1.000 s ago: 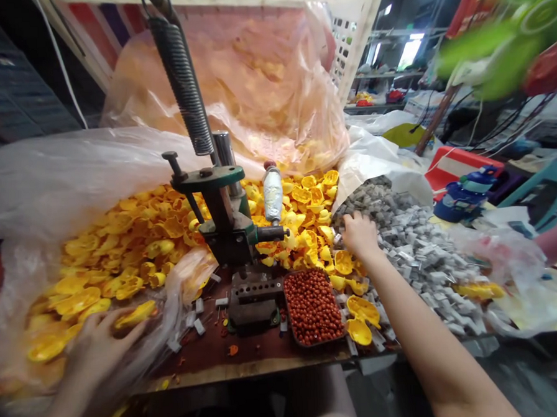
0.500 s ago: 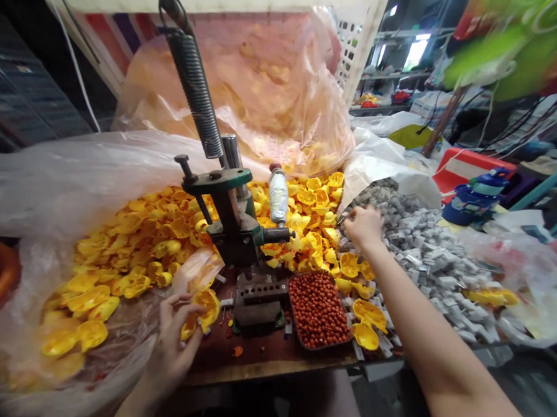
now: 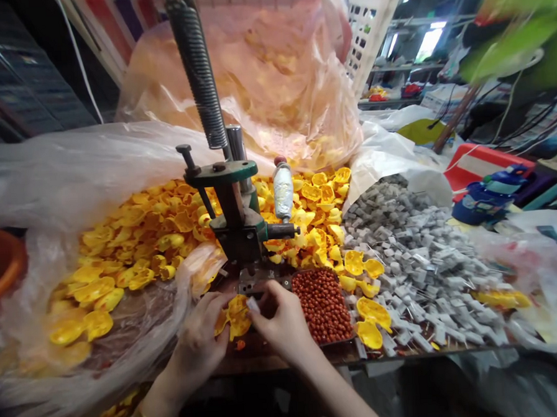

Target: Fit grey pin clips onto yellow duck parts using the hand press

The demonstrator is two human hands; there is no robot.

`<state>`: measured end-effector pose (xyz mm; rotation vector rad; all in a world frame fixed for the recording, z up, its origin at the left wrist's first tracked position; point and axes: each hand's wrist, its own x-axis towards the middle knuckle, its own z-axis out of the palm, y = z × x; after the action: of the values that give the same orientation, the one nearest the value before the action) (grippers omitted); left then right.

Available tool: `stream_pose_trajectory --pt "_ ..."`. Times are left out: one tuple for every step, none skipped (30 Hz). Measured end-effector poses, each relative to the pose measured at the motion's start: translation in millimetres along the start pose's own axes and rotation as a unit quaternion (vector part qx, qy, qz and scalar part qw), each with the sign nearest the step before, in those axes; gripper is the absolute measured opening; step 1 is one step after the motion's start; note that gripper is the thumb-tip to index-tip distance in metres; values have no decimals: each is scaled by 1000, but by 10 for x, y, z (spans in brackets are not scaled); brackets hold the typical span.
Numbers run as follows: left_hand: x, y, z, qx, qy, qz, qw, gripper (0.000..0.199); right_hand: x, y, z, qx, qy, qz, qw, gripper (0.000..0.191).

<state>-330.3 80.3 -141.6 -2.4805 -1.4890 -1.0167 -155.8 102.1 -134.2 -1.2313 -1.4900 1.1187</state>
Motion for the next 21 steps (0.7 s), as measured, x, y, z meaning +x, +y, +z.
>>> stream_pose_trajectory --pt "11 25 -2 9 4 -1 1000 57 -15 8 45 -29 8 -10 1000 12" --pt "19 45 -2 16 7 -1 1000 56 -27 19 80 -51 14 -16 998 9" --pt "23 58 1 22 8 0 1000 56 -35 30 106 -68 19 -17 997 6" --pt "24 65 8 26 8 4 1000 55 -40 42 126 -78 21 -13 997 7" --pt "20 66 16 29 7 11 999 54 -42 53 140 -83 20 -2 996 10" --pt "12 61 26 31 6 17 999 53 -41 62 149 -86 17 12 996 12" --pt "2 52 34 33 5 21 999 52 -36 68 154 -88 12 29 996 14" --pt "-10 40 40 35 5 23 999 52 -30 69 154 -88 6 46 995 15" --pt "-22 26 43 35 6 21 999 53 -22 65 151 -86 -2 63 994 16" --pt "-33 12 42 33 7 18 999 54 -13 57 147 -84 -9 78 993 17" --pt "-42 -1 38 29 6 15 999 54 -6 43 143 -86 -17 89 992 18" --pt "-49 -11 33 23 2 16 1000 54 0 26 142 -96 -22 95 991 18" --pt "-53 -18 27 16 -6 21 1000 54 3 5 144 -116 -27 95 988 17" --pt "-56 -21 23 8 -19 32 999 54 3 -17 150 -146 -31 91 985 16" --pt "-58 -22 20 1 -34 45 998 55 2 -39 159 -183 -37 82 979 14" --pt "-58 -20 17 -6 -52 57 997 56 1 -58 171 -219 -43 73 972 13" --pt "-58 -16 13 -12 -68 66 995 58 0 -73 183 -248 -50 65 965 10" --pt "-56 -11 6 -17 -82 73 994 60 -1 -85 193 -268 -56 62 960 8" --pt "-52 -8 -7 -22 -94 76 992 63 -1 -92 200 -277 -58 64 957 6" --pt "-46 -6 -26 -28 -99 81 991 66 -1 -96 202 -273 -57 69 958 4" --pt "-38 -7 -53 -34 -101 86 991 68 -1 -98 197 -252 -57 76 963 7"
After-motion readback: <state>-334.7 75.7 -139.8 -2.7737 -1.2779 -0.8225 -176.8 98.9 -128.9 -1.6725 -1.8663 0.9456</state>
